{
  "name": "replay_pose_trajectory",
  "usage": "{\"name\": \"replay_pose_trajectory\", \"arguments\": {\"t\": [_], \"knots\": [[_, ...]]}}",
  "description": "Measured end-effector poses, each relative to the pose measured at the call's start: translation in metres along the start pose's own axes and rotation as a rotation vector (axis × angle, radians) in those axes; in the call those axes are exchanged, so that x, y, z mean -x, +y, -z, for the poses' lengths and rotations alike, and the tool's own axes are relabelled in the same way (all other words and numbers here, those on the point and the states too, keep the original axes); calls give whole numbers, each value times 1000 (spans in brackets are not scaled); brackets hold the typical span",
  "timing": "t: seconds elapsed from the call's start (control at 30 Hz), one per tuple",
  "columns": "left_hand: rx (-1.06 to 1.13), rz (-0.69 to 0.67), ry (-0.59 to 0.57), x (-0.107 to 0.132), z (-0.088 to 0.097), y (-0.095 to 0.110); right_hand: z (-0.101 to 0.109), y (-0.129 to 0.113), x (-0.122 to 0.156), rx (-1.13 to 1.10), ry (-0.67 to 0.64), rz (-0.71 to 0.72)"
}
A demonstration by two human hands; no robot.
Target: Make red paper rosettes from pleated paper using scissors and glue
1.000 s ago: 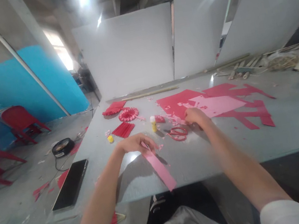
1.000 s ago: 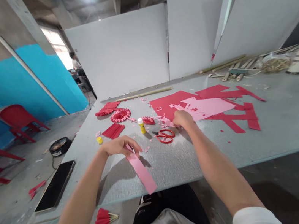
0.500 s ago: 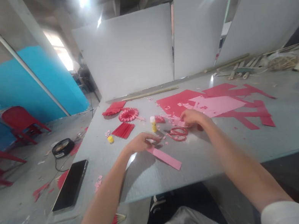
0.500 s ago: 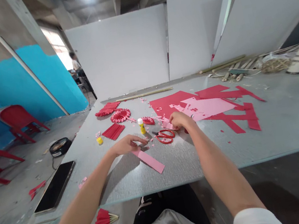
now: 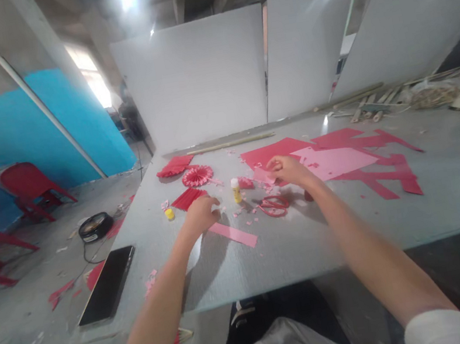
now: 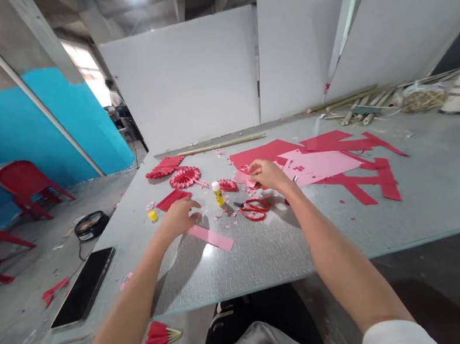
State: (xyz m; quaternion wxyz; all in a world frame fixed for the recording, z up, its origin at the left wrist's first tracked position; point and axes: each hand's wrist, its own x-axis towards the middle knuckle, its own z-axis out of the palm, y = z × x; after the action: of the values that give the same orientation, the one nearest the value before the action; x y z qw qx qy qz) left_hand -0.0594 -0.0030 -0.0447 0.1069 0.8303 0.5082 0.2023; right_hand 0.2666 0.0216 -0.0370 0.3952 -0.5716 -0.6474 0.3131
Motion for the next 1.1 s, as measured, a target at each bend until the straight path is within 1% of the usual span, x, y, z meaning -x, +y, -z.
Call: {"name": "replay_pose_trajectory", "arguments": {"t": [0.03,0.07,0.1,0.17,0.23,0.33,0.43,0.53,0.63,0.7,0.8,0.87,0.93,1.1], "knots": [[24,-3,71,0,-2,5,-4,-7,4,-82,-6,30],[105,-21,119,1,-5,11,-9,-15,9,-145,-36,75],[236,-35,139,1,-7,18,-15,-23,14,-193,-75,133],[528,-41,114,3,-13,33,-29,-38,25,-252,-173,237],[737,-23,115,5,-17,44,-42,-49,34,-308,-275,299],[894,-21,139,6,-19,49,-54,-57,43,-352,-320,330],[1009,-3,214,4,-17,46,-57,-56,46,-356,-309,337],[1080,74,297,3,-14,43,-60,-52,44,-316,-304,377],[1125,122,340,2,-12,42,-67,-49,43,-244,-258,474],[1137,101,332,3,-11,43,-72,-50,44,-207,-199,528],[1100,26,309,4,-13,43,-76,-55,47,-197,-136,564],[1080,0,304,4,-15,43,-77,-58,50,-214,-110,560],[1087,3,315,5,-16,45,-78,-59,51,-234,-93,535],[1049,10,343,7,-14,47,-81,-59,52,-292,-119,426]]}}
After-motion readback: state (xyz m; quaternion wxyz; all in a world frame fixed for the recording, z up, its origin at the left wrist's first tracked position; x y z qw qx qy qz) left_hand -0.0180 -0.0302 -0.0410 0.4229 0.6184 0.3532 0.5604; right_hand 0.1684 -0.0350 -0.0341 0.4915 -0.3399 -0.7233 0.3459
